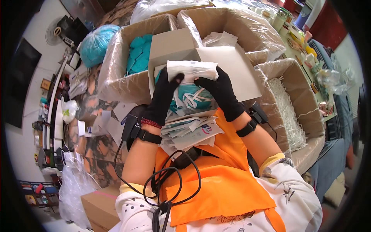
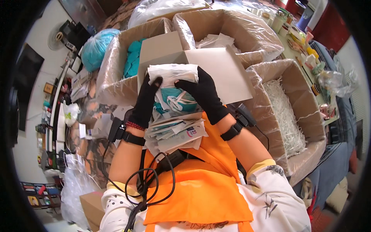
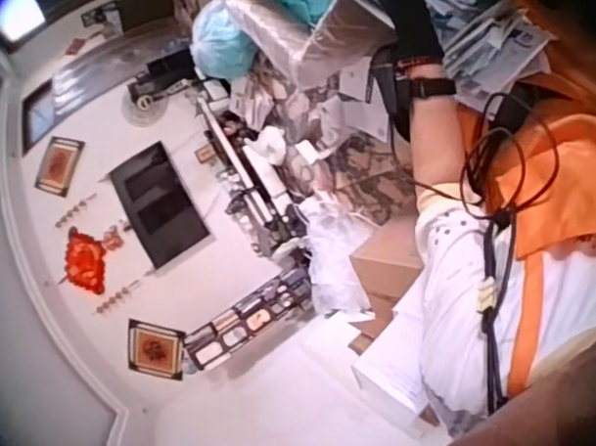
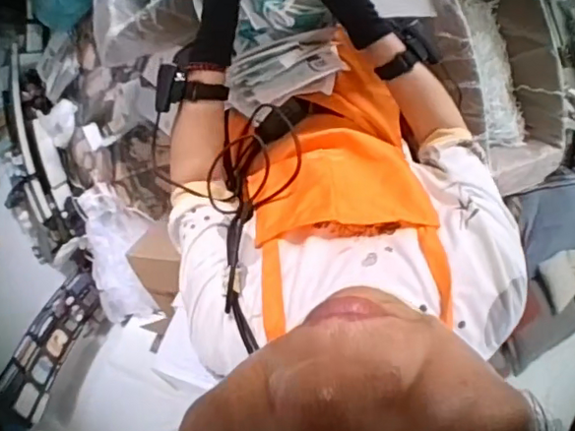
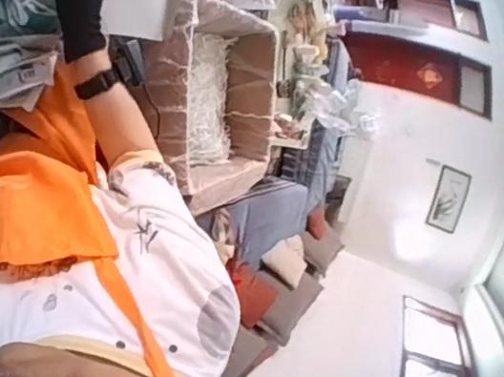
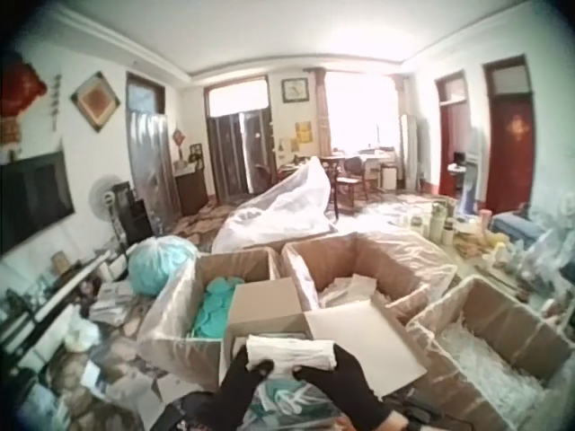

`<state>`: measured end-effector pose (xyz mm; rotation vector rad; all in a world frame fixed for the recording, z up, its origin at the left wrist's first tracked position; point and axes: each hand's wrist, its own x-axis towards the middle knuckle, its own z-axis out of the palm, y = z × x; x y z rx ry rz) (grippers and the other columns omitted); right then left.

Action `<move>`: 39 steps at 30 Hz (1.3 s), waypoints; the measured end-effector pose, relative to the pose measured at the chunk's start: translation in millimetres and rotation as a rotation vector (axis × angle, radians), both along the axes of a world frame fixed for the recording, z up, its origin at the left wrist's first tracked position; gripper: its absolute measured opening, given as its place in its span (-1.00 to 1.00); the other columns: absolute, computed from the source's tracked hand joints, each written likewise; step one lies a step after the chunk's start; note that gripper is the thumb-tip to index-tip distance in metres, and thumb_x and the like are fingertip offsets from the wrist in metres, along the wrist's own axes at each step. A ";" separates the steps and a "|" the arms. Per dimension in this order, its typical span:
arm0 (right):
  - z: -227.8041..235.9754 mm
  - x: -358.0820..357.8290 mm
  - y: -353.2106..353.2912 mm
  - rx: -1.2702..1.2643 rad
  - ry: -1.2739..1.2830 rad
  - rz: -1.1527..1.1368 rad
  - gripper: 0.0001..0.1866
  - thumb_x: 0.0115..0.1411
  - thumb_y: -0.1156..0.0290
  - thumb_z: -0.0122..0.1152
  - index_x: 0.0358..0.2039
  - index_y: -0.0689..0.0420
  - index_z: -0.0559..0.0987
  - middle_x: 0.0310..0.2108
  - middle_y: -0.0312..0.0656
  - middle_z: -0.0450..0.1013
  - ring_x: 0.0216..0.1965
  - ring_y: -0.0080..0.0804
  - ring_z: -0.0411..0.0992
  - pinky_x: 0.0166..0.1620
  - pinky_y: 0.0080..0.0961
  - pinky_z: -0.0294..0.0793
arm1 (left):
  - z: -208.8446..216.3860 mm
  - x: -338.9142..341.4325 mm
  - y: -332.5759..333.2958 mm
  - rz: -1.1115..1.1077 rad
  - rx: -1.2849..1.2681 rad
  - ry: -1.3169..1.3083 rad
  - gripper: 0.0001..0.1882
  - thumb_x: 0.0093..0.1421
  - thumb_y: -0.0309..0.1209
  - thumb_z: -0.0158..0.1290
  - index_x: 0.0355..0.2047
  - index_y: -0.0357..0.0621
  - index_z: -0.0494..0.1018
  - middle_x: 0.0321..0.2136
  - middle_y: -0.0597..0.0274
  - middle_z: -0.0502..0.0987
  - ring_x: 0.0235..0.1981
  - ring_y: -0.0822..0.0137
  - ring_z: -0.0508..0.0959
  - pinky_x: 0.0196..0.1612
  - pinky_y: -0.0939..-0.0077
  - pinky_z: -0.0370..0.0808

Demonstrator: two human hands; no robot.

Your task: Sorting turquoise face masks and putting them into a cardboard box.

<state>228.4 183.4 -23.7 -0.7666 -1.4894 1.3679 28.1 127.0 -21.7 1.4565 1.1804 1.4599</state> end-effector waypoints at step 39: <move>114.1 31.6 17.2 0.974 -0.890 -0.041 -0.89 0.18 0.47 0.31 -0.47 0.13 0.57 -0.57 -0.11 0.43 -0.54 -0.10 0.46 -0.45 -0.33 0.39 | -6.8 -34.8 -26.1 0.316 -0.007 -0.409 -0.51 0.51 -0.08 -0.26 0.11 -0.25 0.41 0.06 0.11 0.51 0.12 0.31 0.47 0.26 0.40 0.31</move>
